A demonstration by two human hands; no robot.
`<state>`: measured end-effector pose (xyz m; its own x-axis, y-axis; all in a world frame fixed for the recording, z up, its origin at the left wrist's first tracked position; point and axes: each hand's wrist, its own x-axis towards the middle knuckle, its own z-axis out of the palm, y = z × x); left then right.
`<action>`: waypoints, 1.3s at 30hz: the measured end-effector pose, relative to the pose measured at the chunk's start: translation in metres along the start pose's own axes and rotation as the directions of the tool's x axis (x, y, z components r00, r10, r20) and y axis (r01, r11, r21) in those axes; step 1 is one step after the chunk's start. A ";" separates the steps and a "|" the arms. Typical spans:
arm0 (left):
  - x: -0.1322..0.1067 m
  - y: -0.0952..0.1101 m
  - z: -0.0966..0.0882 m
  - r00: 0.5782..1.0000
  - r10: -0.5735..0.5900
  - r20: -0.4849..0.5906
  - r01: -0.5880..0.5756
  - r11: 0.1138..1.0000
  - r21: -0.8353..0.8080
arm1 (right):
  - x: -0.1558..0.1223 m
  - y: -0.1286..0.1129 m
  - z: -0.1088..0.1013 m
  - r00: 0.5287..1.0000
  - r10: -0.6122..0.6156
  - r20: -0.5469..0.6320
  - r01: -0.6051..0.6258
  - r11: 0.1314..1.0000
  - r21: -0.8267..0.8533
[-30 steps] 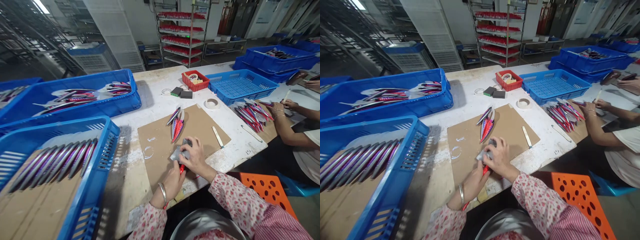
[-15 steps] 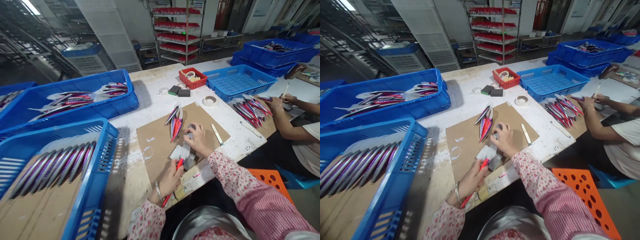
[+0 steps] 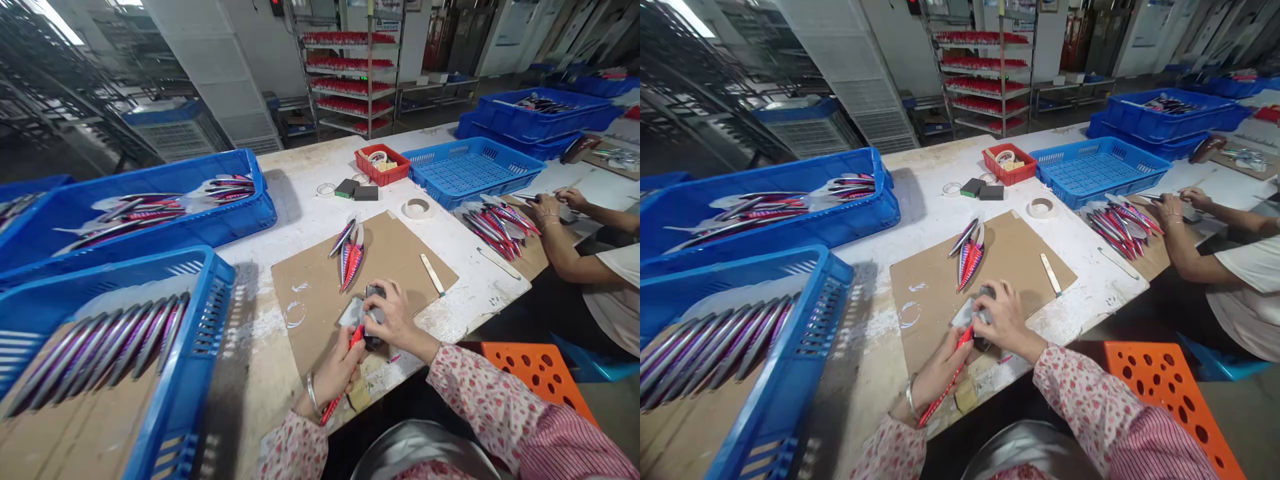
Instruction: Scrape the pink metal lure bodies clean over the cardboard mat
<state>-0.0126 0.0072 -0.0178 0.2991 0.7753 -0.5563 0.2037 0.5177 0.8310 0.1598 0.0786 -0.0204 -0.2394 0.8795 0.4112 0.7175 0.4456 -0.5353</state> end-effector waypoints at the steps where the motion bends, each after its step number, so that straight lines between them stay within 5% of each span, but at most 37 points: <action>1: 0.000 0.001 0.000 1.000 -0.008 -0.002 0.008 1.000 0.005 | 0.000 0.002 -0.001 1.000 -0.001 -0.004 0.001 1.000 -0.019; 8: -0.004 -0.001 0.000 1.000 -0.021 -0.003 0.021 1.000 0.004 | -0.003 0.032 0.003 0.997 0.065 0.031 -0.059 0.982 -0.182; 13: -0.003 -0.005 -0.003 1.000 -0.022 0.013 0.022 0.999 0.024 | 0.014 0.046 -0.009 0.976 0.149 -0.158 -0.163 0.983 -0.081; 18: -0.003 -0.005 -0.004 0.999 -0.031 0.017 0.031 0.999 0.033 | 0.020 0.016 -0.001 0.984 0.064 -0.165 -0.061 0.998 0.024; 22: -0.002 -0.006 -0.005 0.999 -0.022 0.036 0.022 1.000 0.016 | -0.005 -0.006 0.008 1.000 0.009 -0.026 -0.008 0.999 0.044; 28: -0.001 -0.003 -0.004 0.999 -0.041 0.013 0.040 0.999 0.034 | 0.008 0.007 -0.003 0.998 0.066 0.004 -0.065 0.997 -0.050; 33: -0.001 -0.001 -0.002 0.999 -0.042 0.015 0.042 0.999 0.028 | 0.001 -0.004 0.001 0.994 -0.045 0.095 0.044 0.999 0.014; 39: -0.002 0.000 0.002 0.997 -0.056 -0.056 0.059 0.997 0.055 | 0.009 0.000 0.000 0.996 0.092 -0.007 -0.092 0.991 -0.098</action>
<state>-0.0116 0.0048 -0.0165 0.2343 0.7644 -0.6006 0.2721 0.5416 0.7954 0.1572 0.0862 -0.0167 -0.1683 0.9156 0.3653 0.7971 0.3444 -0.4960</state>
